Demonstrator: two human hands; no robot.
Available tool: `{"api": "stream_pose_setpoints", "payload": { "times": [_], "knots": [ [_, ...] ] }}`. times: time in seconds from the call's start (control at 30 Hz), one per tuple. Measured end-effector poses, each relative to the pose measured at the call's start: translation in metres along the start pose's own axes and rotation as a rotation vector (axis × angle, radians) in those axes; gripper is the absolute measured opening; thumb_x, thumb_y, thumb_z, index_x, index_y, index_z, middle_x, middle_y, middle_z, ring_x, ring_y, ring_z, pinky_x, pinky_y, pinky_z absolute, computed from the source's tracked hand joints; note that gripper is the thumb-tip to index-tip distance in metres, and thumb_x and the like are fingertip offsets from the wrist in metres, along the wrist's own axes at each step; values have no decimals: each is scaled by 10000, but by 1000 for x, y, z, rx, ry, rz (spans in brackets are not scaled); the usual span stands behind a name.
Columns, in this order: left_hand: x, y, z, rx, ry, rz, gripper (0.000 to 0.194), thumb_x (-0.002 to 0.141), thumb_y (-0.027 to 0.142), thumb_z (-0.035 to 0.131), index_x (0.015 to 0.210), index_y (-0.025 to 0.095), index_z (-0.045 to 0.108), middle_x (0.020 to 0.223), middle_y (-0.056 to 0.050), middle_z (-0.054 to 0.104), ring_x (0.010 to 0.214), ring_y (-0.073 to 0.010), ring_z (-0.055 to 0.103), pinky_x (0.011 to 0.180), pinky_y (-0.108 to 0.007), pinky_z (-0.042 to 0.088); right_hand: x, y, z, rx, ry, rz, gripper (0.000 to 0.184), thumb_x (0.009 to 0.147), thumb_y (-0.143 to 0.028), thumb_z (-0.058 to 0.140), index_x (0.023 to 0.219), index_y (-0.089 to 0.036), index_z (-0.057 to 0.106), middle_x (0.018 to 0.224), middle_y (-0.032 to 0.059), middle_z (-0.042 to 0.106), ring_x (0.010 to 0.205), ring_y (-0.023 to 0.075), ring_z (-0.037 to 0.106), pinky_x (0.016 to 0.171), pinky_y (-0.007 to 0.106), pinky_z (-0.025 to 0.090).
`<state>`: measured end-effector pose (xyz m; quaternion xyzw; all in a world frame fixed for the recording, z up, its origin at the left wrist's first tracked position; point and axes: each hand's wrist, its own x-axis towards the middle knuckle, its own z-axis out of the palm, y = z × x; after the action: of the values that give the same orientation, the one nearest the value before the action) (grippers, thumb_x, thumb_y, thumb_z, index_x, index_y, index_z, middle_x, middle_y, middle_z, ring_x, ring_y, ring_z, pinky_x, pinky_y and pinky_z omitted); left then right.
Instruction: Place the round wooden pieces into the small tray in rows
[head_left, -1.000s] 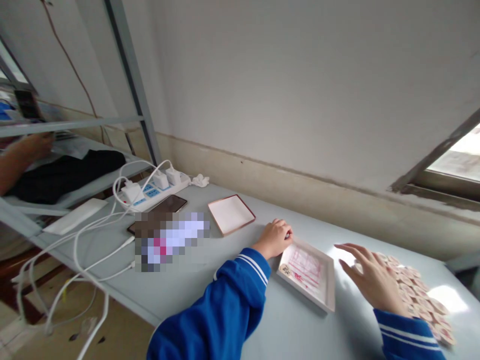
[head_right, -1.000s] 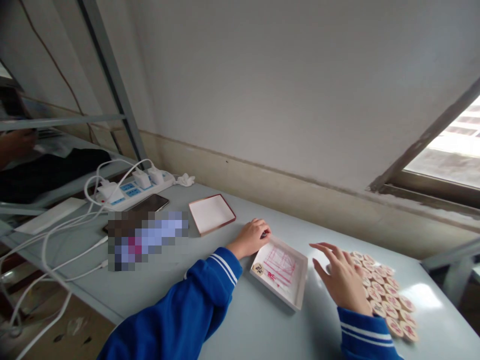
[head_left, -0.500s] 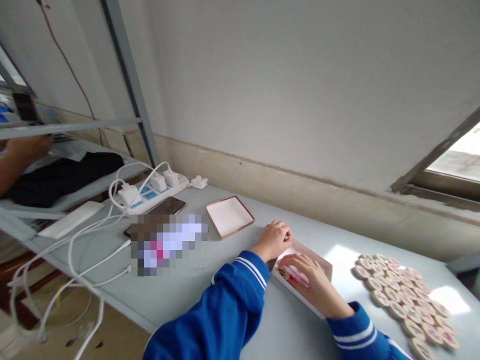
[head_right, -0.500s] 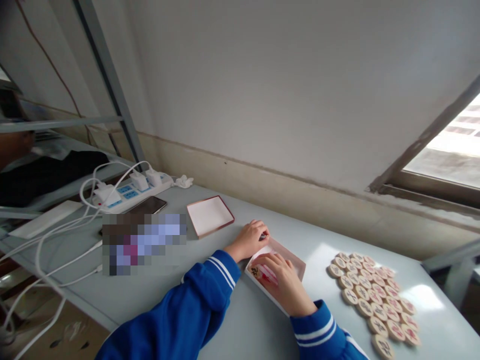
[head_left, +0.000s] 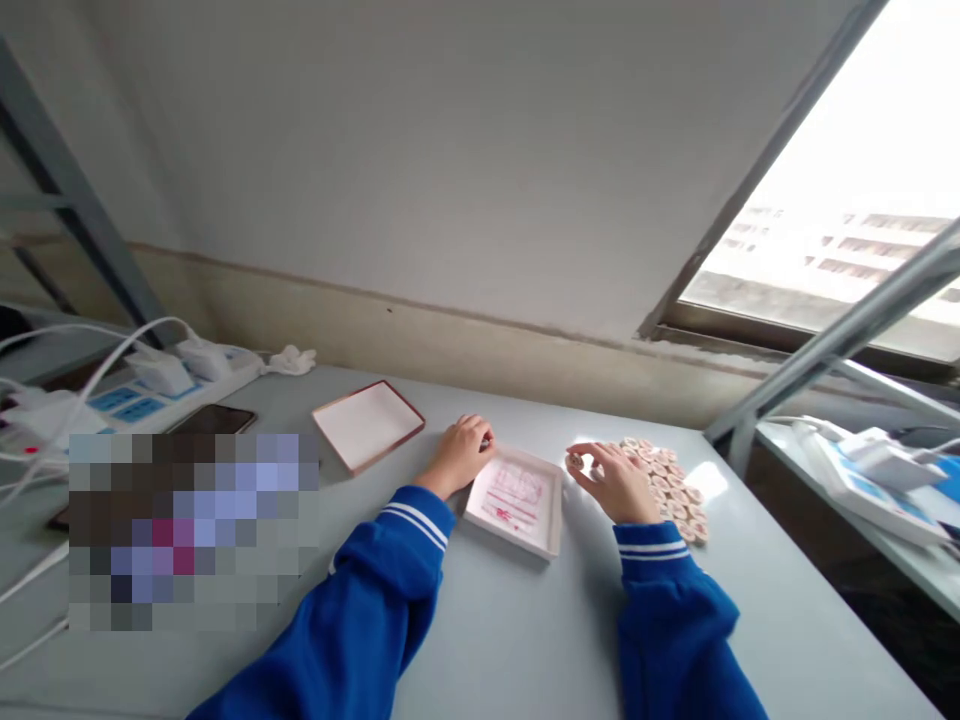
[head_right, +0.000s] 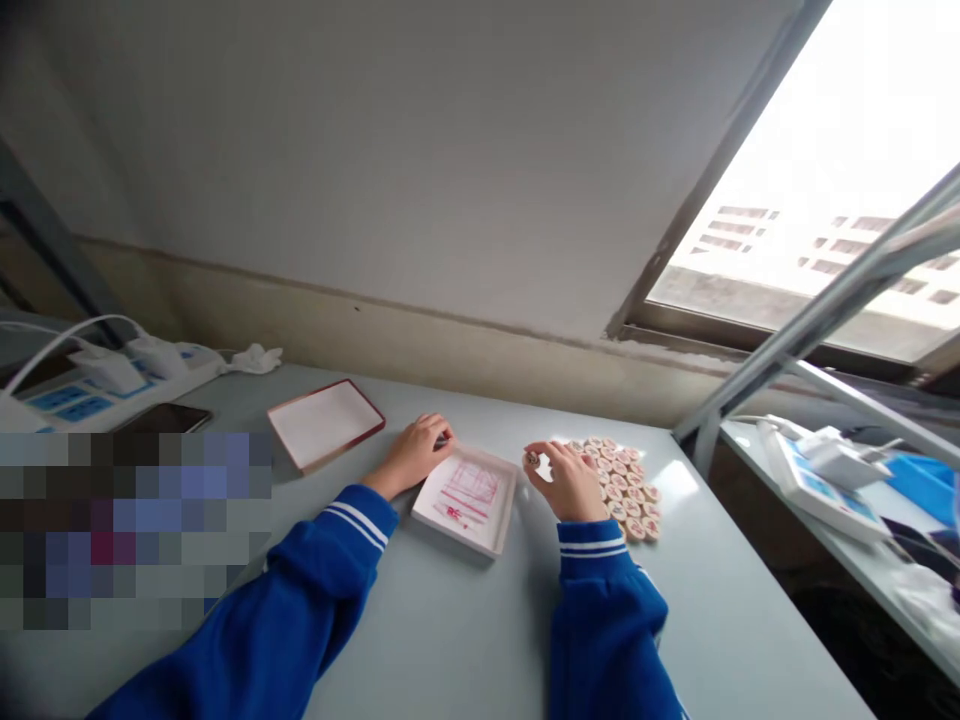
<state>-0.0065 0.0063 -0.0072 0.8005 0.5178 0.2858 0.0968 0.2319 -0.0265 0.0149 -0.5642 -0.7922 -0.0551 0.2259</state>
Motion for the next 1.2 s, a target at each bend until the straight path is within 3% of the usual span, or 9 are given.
{"api": "stream_pose_setpoints", "payload": {
  "times": [0.1, 0.27, 0.53, 0.63, 0.73, 0.83, 1.0, 1.1, 1.2],
  "knots": [
    [0, 1, -1, 20, -5, -4, 89, 757, 152, 450, 714, 172, 525, 811, -33, 571, 838, -176, 504, 756, -283, 407, -5, 7, -2, -176, -88, -21, 72, 765, -204, 542, 819, -212, 590, 875, 25, 587, 824, 190, 529, 718, 316, 358],
    [0, 1, -3, 3, -21, -5, 88, 770, 168, 448, 726, 180, 523, 821, -28, 571, 850, -174, 506, 767, -284, 405, -9, 10, -4, -362, -102, 43, 90, 748, -170, 525, 799, -212, 587, 952, 55, 553, 927, 229, 467, 729, 349, 330],
    [-1, 1, -4, -12, -3, 10, 111, 794, 181, 439, 739, 179, 536, 824, -33, 572, 844, -173, 508, 768, -286, 401, -14, 26, -2, -382, -71, 116, 109, 751, -188, 526, 841, -214, 582, 1012, 56, 524, 955, 241, 436, 817, 387, 319],
    [-1, 0, -3, -12, -1, 11, 117, 803, 199, 437, 745, 181, 538, 828, -31, 574, 847, -174, 510, 771, -285, 399, -13, 26, -8, -275, -68, 137, 124, 740, -227, 570, 863, -217, 574, 1011, 55, 513, 981, 256, 427, 834, 409, 326],
    [-1, 0, -2, -15, -4, 12, 118, 804, 202, 437, 750, 180, 540, 837, -30, 574, 857, -173, 511, 775, -281, 399, -7, 12, -13, -34, -21, 63, 100, 770, -241, 562, 861, -202, 563, 964, 48, 523, 940, 226, 455, 830, 372, 353],
    [0, 0, -2, -9, -4, 12, 119, 806, 196, 434, 757, 181, 541, 840, -28, 572, 858, -168, 510, 778, -275, 398, 0, -19, -8, 129, 15, -27, 76, 805, -183, 516, 868, -190, 557, 933, 46, 538, 893, 202, 475, 807, 338, 372],
    [-1, 1, -3, 11, 2, 21, 119, 804, 191, 435, 758, 178, 544, 836, -32, 572, 860, -173, 507, 774, -277, 399, 5, -68, 17, 197, -305, -142, 435, 698, -179, 681, 1097, -187, 506, 1106, 73, 507, 1016, 243, 442, 848, 372, 370],
    [-2, 1, -3, 9, 9, 22, 121, 805, 191, 434, 763, 177, 547, 842, -34, 576, 861, -174, 508, 779, -281, 399, 6, -78, 26, 159, -362, -96, 567, 646, -190, 728, 1154, -165, 475, 1153, 111, 476, 1053, 263, 427, 873, 399, 355],
    [-4, 1, -4, 18, 3, 10, 135, 809, 192, 426, 776, 178, 557, 849, -36, 579, 871, -177, 505, 788, -283, 397, 8, -77, 26, 171, -420, -32, 654, 598, -211, 768, 1175, -158, 464, 1071, 103, 524, 986, 241, 482, 842, 370, 380]
  ]
}}
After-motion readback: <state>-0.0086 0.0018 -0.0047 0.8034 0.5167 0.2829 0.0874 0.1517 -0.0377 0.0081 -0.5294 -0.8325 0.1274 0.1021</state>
